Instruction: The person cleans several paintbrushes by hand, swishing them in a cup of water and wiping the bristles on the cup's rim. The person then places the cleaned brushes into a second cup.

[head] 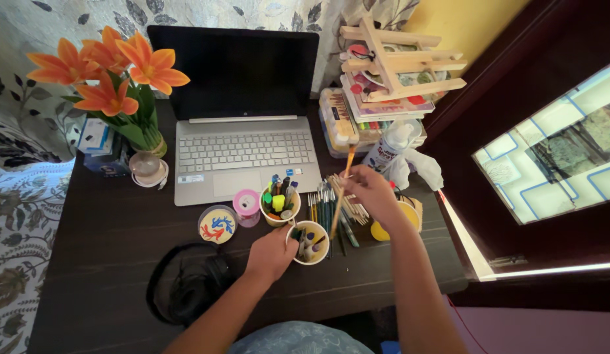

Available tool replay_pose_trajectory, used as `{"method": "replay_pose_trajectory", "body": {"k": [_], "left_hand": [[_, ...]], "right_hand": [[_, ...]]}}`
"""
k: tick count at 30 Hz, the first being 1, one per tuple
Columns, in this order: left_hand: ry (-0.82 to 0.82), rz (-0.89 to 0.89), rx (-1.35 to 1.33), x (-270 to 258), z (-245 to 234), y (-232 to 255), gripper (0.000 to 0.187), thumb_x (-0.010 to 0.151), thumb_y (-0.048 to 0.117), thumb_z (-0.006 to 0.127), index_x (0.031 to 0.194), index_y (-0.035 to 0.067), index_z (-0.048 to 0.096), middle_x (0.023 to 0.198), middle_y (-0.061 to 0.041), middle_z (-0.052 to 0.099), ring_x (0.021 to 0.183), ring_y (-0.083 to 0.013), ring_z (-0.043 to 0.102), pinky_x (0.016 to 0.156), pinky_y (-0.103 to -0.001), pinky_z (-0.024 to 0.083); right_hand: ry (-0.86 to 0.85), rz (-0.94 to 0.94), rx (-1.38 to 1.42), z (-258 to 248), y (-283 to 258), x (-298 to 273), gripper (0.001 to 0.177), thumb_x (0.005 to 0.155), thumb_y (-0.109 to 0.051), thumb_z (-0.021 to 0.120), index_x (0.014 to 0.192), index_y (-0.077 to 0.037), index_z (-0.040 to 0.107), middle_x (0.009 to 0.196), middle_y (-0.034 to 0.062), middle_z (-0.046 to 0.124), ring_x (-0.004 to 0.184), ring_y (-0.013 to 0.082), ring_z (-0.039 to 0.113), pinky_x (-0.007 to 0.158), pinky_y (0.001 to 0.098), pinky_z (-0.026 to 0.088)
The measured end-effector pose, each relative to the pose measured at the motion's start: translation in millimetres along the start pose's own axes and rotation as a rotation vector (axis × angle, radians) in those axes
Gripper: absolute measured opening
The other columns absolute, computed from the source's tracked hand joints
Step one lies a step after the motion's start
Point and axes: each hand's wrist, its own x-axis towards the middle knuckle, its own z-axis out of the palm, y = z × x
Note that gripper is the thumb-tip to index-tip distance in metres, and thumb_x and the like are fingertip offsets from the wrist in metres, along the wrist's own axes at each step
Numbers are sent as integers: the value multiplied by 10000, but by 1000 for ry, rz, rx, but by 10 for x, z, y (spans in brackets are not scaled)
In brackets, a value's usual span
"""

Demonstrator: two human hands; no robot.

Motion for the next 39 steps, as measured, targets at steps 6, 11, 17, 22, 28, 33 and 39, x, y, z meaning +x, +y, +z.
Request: {"method": "replay_pose_trajectory", "body": {"k": [6,11,17,22,28,33,39], "left_hand": [[3,-17,-19,6,-7,13,435,890,311,491,1262,144,645,1129,-157,711,960,-412,675,816,-517,539],[-15,-16,-34,16,-24,26,414,884,309,494,1222,134,656,1123,-160,709,959,-417,674,810,-524,538],[-38,-9,-2,45,-24,16,386,893,319,500,1190,131,658,1114,-157,709,968,-417,673,814,-532,534],[-33,1,-38,58,-68,55,397,872,308,511,1185,113,657,1100,-174,701,945,-432,663,791,-541,530],[-71,11,-8,110,-77,45,352,883,303,512,1120,82,648,1062,-194,702,918,-438,666,776,-544,530],[-71,20,-10,130,-96,56,357,872,295,515,1127,81,645,1036,-199,704,895,-436,670,764,-543,532],[-81,14,-15,127,-131,85,358,871,299,517,1127,86,650,1027,-198,707,886,-436,670,757,-543,531]], "right_hand": [[187,47,-32,-3,446,259,318,909,-197,728,1185,-44,687,920,36,714,785,105,699,638,268,587],[217,139,-158,71,900,434,381,875,-160,738,1233,-40,694,903,61,725,703,135,696,600,304,600],[194,147,-189,201,1504,657,426,861,-69,691,1286,-47,692,863,108,761,641,155,701,586,297,590],[156,170,-270,325,1661,671,424,833,-68,726,1256,-47,694,865,121,786,627,160,717,571,302,583],[144,197,-239,426,1794,751,449,796,-36,778,1235,-26,683,862,116,781,666,152,722,582,294,597],[141,213,-250,444,1780,773,487,764,-32,791,1239,-41,679,870,103,786,695,159,729,591,292,594],[145,209,-317,446,1563,692,464,759,-72,777,1214,-59,691,902,100,801,763,173,762,653,324,609]]}}
